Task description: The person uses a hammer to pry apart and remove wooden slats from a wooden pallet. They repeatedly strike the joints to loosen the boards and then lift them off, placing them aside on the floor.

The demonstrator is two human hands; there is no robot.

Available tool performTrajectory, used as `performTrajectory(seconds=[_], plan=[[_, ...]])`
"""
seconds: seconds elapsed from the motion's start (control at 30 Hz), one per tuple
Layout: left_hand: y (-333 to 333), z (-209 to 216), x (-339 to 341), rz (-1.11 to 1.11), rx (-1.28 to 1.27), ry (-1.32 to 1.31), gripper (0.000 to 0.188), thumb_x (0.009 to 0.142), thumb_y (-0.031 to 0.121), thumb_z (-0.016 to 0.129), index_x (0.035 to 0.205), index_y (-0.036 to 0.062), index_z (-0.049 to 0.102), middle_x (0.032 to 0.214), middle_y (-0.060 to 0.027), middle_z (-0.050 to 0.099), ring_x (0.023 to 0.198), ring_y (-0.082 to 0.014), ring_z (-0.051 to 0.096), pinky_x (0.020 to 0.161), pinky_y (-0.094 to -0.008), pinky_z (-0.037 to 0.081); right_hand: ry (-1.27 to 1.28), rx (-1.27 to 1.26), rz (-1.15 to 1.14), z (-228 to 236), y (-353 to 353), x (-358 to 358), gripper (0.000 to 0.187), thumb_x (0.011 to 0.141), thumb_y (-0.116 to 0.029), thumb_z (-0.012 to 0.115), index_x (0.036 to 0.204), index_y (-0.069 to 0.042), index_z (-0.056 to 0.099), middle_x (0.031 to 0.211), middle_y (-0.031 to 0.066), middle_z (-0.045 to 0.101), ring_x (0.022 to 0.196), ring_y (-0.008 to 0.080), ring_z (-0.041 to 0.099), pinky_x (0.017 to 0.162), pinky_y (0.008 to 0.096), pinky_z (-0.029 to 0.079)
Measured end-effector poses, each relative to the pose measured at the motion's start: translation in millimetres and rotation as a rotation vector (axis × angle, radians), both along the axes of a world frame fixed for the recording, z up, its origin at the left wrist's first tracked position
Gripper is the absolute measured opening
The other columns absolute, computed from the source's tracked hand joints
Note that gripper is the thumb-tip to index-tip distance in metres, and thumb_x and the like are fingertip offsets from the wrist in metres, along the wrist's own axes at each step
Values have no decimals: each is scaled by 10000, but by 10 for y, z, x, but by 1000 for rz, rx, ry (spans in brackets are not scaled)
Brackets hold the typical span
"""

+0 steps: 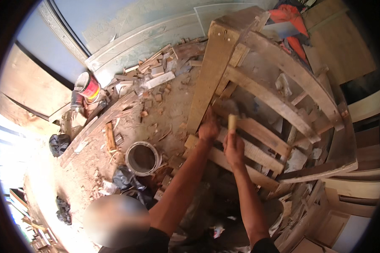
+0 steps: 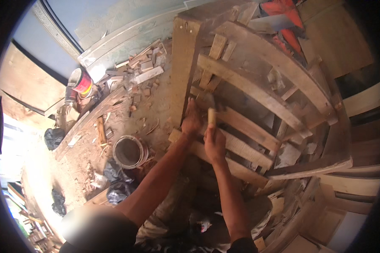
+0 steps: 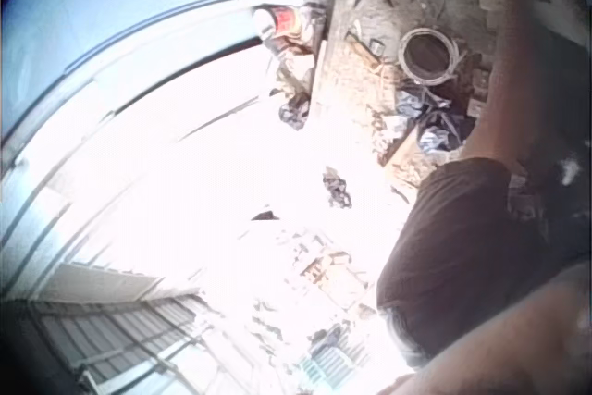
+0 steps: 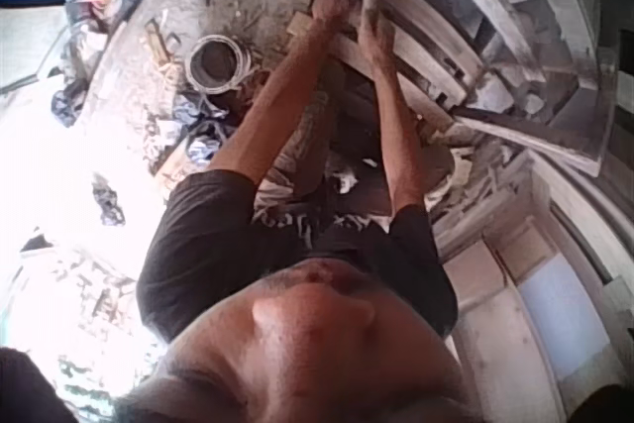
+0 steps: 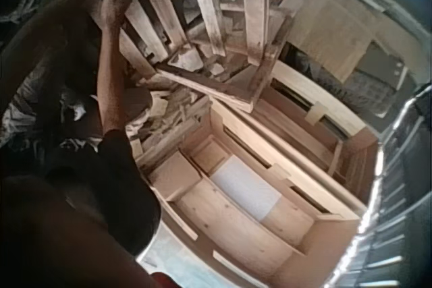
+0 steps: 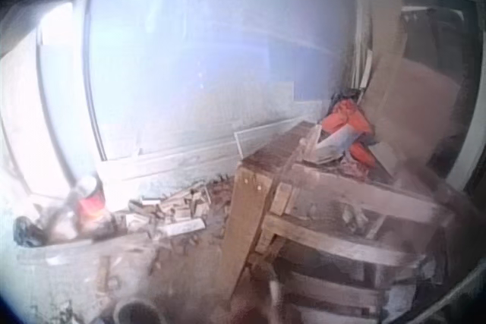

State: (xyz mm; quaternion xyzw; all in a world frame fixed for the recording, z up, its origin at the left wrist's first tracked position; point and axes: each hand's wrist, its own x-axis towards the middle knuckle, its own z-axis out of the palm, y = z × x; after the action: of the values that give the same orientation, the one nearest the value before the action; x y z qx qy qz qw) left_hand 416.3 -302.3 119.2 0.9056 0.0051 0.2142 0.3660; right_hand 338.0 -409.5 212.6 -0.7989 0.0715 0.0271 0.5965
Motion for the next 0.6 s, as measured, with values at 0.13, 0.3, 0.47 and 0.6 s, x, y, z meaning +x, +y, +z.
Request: performTrajectory(seconds=[0.13, 0.3, 0.47, 0.6], plan=[[254, 415, -281, -164, -145, 75, 412, 998, 172, 456, 1365, -14, 438, 889, -246, 685, 702, -453, 679, 609, -483, 546, -50, 373, -28, 591, 112, -247, 494, 1030, -532, 373, 866, -79, 484, 621, -18, 413, 546, 75, 436, 477, 229, 340], [634, 1704, -140, 179, -514, -397, 354, 1021, 304, 510, 1010, -35, 614, 668, -167, 598, 610, -262, 561, 660, -381, 464, -34, -93, -131, 42, -145, -244, 563, 1019, -556, 388, 886, -29, 533, 634, 12, 502, 567, 126, 526, 508, 317, 424], [835, 1728, 591, 121, -860, -231, 593, 1063, 465, 276, 957, -34, 578, 793, -90, 563, 768, -179, 506, 748, -339, 422, -66, 342, -154, 752, 357, -155, 476, 999, -586, 428, 854, -136, 482, 584, -41, 430, 438, 61, 400, 383, 234, 318], [714, 1572, 664, 116, -851, -335, 636, 1060, 508, 211, 727, 13, 431, 625, -58, 394, 627, -175, 359, 593, -363, 331, -593, 332, -68, 1387, 363, -41, 567, 989, -625, 391, 882, -81, 508, 597, 19, 464, 430, 111, 430, 391, 237, 349]])
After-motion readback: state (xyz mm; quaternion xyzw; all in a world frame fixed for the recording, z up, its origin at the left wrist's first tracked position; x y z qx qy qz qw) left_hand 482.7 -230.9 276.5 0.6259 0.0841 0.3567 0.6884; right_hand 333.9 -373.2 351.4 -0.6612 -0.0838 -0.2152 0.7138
